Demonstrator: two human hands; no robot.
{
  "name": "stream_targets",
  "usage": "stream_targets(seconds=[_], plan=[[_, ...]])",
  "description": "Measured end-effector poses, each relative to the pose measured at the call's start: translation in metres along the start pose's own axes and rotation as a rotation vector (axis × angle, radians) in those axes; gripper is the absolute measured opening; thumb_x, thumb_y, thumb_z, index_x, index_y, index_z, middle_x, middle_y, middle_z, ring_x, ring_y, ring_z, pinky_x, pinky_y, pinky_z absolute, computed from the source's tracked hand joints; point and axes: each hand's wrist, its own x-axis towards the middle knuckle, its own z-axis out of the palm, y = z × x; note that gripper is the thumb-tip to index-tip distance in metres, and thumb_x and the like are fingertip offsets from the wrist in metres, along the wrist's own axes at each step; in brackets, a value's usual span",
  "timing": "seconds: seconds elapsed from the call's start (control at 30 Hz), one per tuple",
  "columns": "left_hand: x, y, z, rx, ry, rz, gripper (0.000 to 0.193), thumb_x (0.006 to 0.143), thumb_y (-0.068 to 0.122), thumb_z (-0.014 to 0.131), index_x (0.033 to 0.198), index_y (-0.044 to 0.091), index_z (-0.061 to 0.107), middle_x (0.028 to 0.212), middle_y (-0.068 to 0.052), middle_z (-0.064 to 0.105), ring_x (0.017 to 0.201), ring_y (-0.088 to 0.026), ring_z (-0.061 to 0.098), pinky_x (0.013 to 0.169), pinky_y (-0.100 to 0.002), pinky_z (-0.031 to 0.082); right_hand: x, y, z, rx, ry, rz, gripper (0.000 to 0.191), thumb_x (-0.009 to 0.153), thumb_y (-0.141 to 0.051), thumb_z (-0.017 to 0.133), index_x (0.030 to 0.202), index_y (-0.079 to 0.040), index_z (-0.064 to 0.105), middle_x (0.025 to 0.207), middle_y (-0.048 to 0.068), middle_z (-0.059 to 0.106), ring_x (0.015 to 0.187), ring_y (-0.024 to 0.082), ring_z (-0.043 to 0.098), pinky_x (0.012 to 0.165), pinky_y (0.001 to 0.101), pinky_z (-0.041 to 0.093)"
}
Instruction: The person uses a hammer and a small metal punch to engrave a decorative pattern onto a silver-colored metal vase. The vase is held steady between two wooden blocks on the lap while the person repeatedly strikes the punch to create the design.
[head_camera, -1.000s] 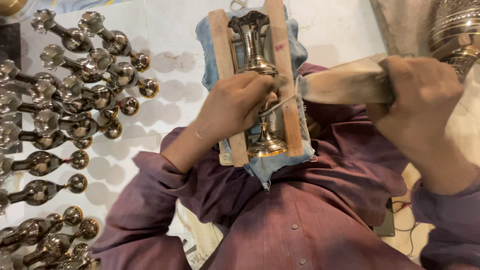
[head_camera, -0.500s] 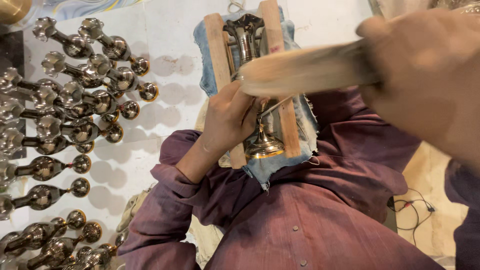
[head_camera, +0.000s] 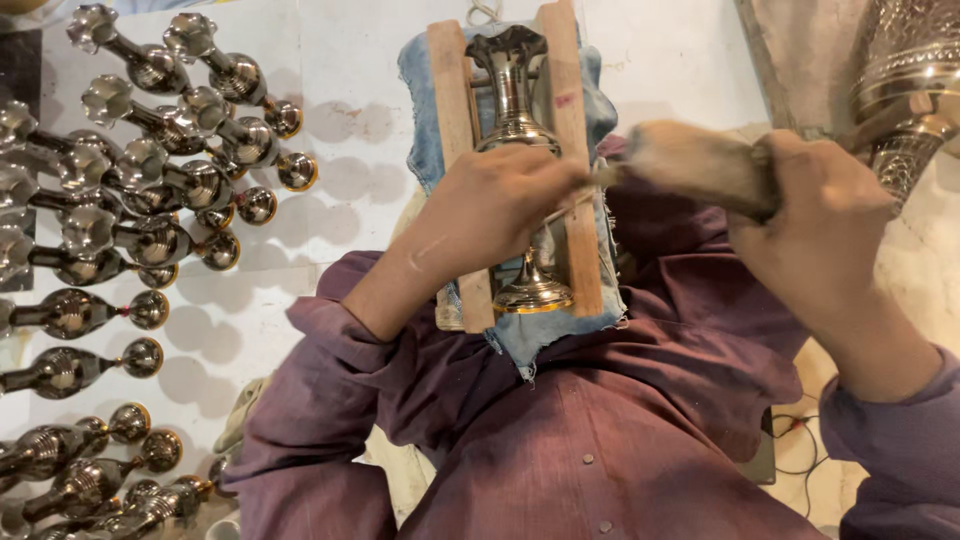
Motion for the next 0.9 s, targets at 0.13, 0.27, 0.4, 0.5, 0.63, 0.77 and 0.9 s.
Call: stream_targets(seconds=[0.13, 0.27, 0.4, 0.5, 0.63, 0.77, 0.9], plan=[[-0.027, 0.008, 0.013, -0.472, 0.489, -0.322, 0.012, 0.109, -0.002, 0.063, 0.118, 0.004, 0.057, 0.109, -0.009, 0.070, 0.100, -0.018, 0.073, 0.090, -0.030, 0.063, 0.014, -0.004, -0.007, -0.053, 0.024, 0.182, 0.049, 0.088, -0.021, 0.086, 0.117, 0.008, 0.058, 0.093, 0.022, 0.068, 0.083, 0.038, 0.071, 0.073, 0.0461, 0.056], [-0.047, 0.021, 0.046, -0.621, 0.707, -0.573, 0.019, 0.105, 0.000, 0.064, 0.120, -0.001, 0.052, 0.103, -0.008, 0.070, 0.091, -0.011, 0.068, 0.084, -0.026, 0.058, 0.051, -0.015, -0.035, -0.191, -0.177, -0.025, 0.042, 0.084, -0.018, 0.085, 0.116, 0.002, 0.065, 0.089, 0.019, 0.067, 0.080, 0.034, 0.069, 0.073, 0.0442, 0.055], [-0.053, 0.016, 0.063, -0.629, 0.752, -0.520, 0.011, 0.108, 0.001, 0.062, 0.115, -0.001, 0.053, 0.106, -0.009, 0.068, 0.091, -0.011, 0.068, 0.086, -0.027, 0.059, 0.093, -0.038, -0.045, -0.374, -0.227, -0.240, 0.030, 0.088, -0.016, 0.083, 0.106, 0.000, 0.066, 0.085, 0.017, 0.064, 0.070, 0.033, 0.065, 0.062, 0.0414, 0.051], [-0.056, 0.014, 0.065, -0.596, 0.737, -0.541, 0.010, 0.108, 0.001, 0.063, 0.113, -0.002, 0.055, 0.104, -0.009, 0.068, 0.090, -0.011, 0.067, 0.084, -0.027, 0.058, 0.120, -0.060, -0.047, -0.548, -0.300, -0.401, 0.022, 0.089, -0.015, 0.081, 0.101, -0.005, 0.065, 0.087, 0.010, 0.066, 0.072, 0.026, 0.067, 0.060, 0.0364, 0.051], [-0.057, 0.013, 0.066, -0.587, 0.720, -0.551, 0.010, 0.109, 0.002, 0.063, 0.114, -0.003, 0.056, 0.103, -0.009, 0.068, 0.090, -0.011, 0.065, 0.085, -0.027, 0.056, 0.149, -0.091, -0.031, -0.459, -0.341, -0.464, 0.024, 0.088, -0.017, 0.076, 0.107, -0.008, 0.066, 0.083, 0.006, 0.065, 0.068, 0.021, 0.066, 0.056, 0.0330, 0.050], [-0.058, 0.011, 0.068, -0.565, 0.722, -0.526, 0.011, 0.108, 0.003, 0.064, 0.113, -0.002, 0.056, 0.104, -0.008, 0.069, 0.090, -0.011, 0.068, 0.085, -0.027, 0.059, 0.156, -0.120, -0.036, -0.668, -0.273, -0.706, 0.033, 0.084, -0.023, 0.072, 0.113, -0.009, 0.065, 0.081, 0.003, 0.065, 0.068, 0.017, 0.065, 0.053, 0.0291, 0.048], [-0.059, 0.012, 0.071, -0.554, 0.755, -0.583, 0.011, 0.105, 0.001, 0.065, 0.113, -0.003, 0.057, 0.101, -0.010, 0.072, 0.088, -0.012, 0.070, 0.082, -0.028, 0.060, 0.158, -0.161, -0.051, -0.958, -0.191, -0.899, 0.043, 0.081, -0.030, 0.068, 0.119, -0.011, 0.064, 0.078, 0.001, 0.064, 0.067, 0.013, 0.064, 0.050, 0.0252, 0.046]])
